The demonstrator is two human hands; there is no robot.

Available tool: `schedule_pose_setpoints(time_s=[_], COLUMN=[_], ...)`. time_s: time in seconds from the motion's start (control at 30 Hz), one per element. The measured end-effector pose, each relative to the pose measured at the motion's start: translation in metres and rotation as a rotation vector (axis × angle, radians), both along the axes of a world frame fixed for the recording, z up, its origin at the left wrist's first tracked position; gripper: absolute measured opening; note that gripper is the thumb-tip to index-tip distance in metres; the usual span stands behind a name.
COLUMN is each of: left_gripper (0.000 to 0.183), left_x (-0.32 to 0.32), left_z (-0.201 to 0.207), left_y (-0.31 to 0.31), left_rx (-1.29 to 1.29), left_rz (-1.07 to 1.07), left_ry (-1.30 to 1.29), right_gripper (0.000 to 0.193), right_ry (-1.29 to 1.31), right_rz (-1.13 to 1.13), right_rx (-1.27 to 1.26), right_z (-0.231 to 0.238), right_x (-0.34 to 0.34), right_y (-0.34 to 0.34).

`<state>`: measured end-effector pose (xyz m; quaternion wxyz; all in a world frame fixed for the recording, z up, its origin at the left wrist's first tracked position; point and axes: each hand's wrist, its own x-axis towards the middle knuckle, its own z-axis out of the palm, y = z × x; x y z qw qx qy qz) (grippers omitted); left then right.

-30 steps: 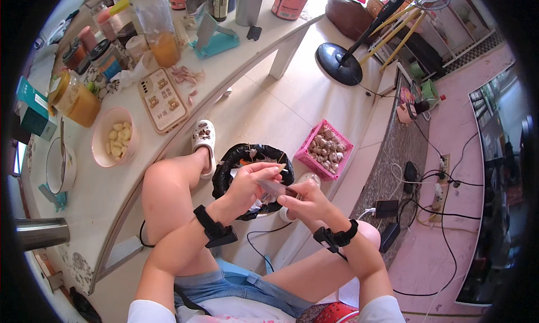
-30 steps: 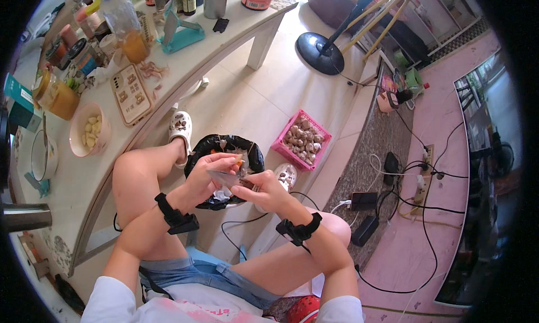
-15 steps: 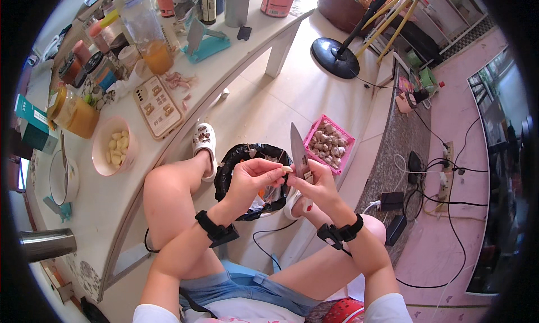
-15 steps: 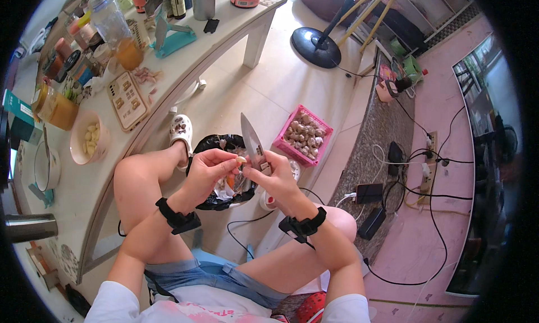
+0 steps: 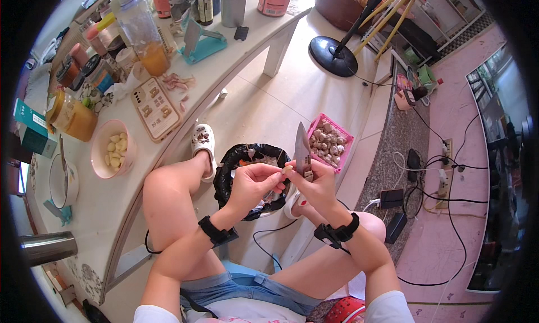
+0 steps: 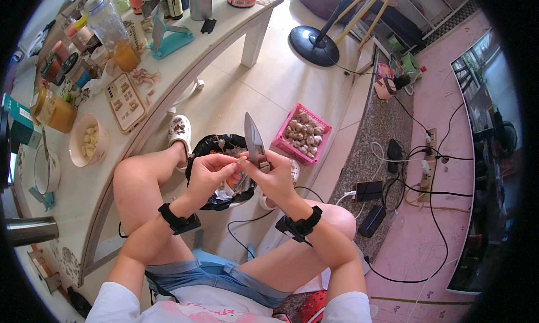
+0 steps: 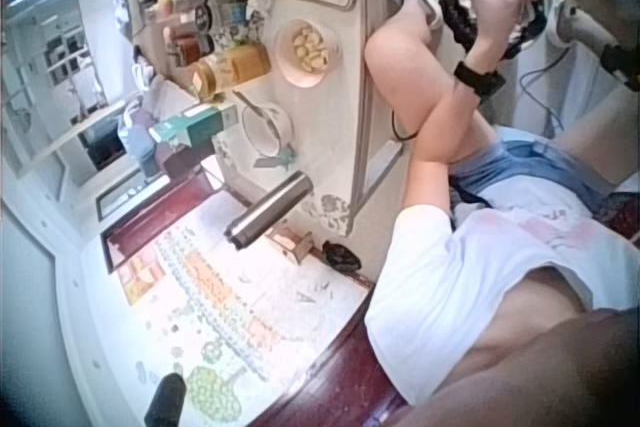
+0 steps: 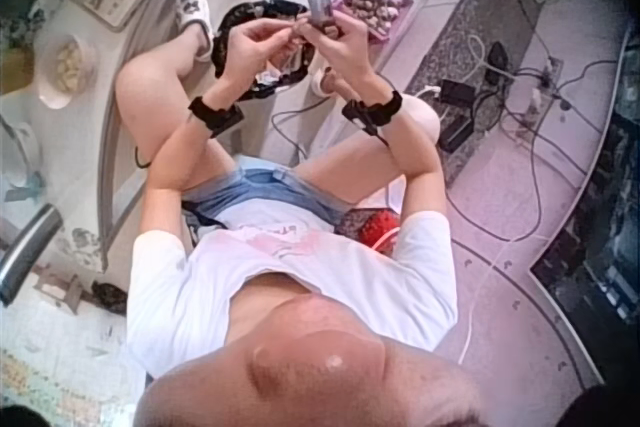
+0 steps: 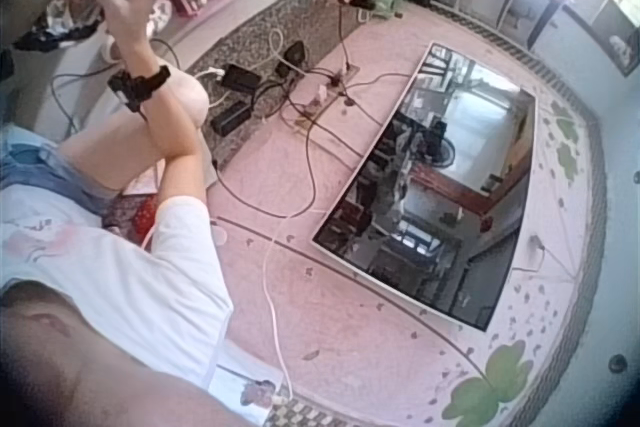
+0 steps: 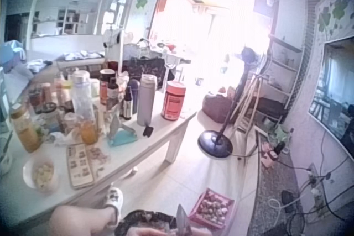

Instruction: The person peels garlic cloves by hand using a knife to remove the skin, placing the peeled cloves into a bowl and the skins into a small trash bag.

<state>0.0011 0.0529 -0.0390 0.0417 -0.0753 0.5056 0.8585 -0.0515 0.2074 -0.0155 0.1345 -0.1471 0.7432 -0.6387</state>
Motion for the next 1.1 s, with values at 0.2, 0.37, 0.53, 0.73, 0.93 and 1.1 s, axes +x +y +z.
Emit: schedule_pose_setpoints(time_s=[0.2,0.37,0.53,0.73,0.93,1.1], left_gripper=[0.012,0.009,0.009,0.008,0.007,0.006], left_x=[0.002,0.001,0.004,0.004,0.004,0.002], left_z=[-0.004,-0.004,-0.002,-0.007,-0.002,0.0], left_y=[0.002,0.002,0.001,0.004,0.003,0.001], left_rx=[-0.099,-0.129,-0.223,-0.269,-0.278,-0.124], left_rz=[0.036,0.041,0.039,0.087,0.082,0.088], left_ry=[-0.024,-0.024,-0.004,0.068,0.077,0.048], right_gripper=[0.013,0.014,0.013,0.014,0.011,0.011], right_ry=[0.026,-0.061,-0.131,-0.405,-0.418,-0.471], right_rz=[-0.009,-0.007,0.029,0.089,0.145,0.093], right_rx=[0.038,-0.014,-0.03,-0.178,-0.18,-0.266], right_z=[-0.004,-0.001,0.008,-0.006,-0.004,-0.004], right_x=[0.002,-0.002,0.0,-0.007,-0.012,-0.015], right_y=[-0.001,-0.005,-0.007,0.003,0.006,0.008])
